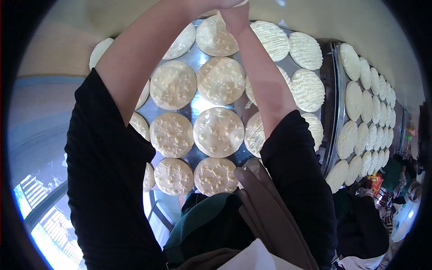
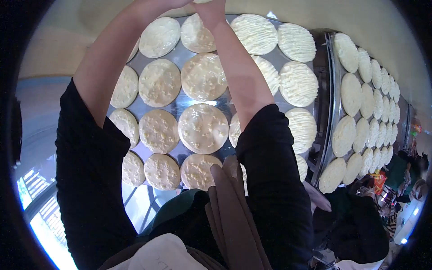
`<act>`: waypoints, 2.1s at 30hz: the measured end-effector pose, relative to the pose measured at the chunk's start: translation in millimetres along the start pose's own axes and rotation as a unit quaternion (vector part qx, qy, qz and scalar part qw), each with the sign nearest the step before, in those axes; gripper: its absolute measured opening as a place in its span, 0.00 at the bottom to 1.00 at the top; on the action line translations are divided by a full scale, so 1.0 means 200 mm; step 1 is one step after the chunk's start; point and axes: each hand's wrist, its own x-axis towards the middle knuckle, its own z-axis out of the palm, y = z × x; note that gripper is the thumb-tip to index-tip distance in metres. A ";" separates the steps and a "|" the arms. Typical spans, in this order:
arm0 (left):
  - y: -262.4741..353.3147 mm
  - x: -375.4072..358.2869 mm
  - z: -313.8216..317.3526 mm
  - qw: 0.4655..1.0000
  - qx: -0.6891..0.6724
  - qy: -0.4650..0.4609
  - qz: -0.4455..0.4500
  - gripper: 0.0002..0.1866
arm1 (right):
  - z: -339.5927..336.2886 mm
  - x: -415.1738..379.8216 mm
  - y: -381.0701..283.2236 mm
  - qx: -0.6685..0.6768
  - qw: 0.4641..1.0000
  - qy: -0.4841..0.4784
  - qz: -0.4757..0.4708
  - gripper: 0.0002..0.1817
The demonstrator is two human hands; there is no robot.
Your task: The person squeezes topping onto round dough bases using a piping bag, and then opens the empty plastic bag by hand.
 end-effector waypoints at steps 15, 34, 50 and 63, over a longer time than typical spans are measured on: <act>-0.32 -0.05 0.12 1.000 0.000 0.008 0.018 0.17 | 0.07 -0.02 0.52 0.504 0.856 0.054 0.103 0.27; -0.27 0.02 0.15 0.997 -0.060 0.010 0.048 0.18 | 0.13 -0.18 0.45 -0.057 0.996 0.068 0.005 0.25; -0.18 0.01 0.16 0.999 0.013 0.007 0.033 0.17 | -0.17 -0.09 0.34 -0.143 0.981 0.128 0.025 0.21; -0.09 0.02 0.16 0.999 -0.025 -0.024 0.034 0.17 | -0.29 -0.12 0.40 -0.115 0.990 0.081 0.018 0.23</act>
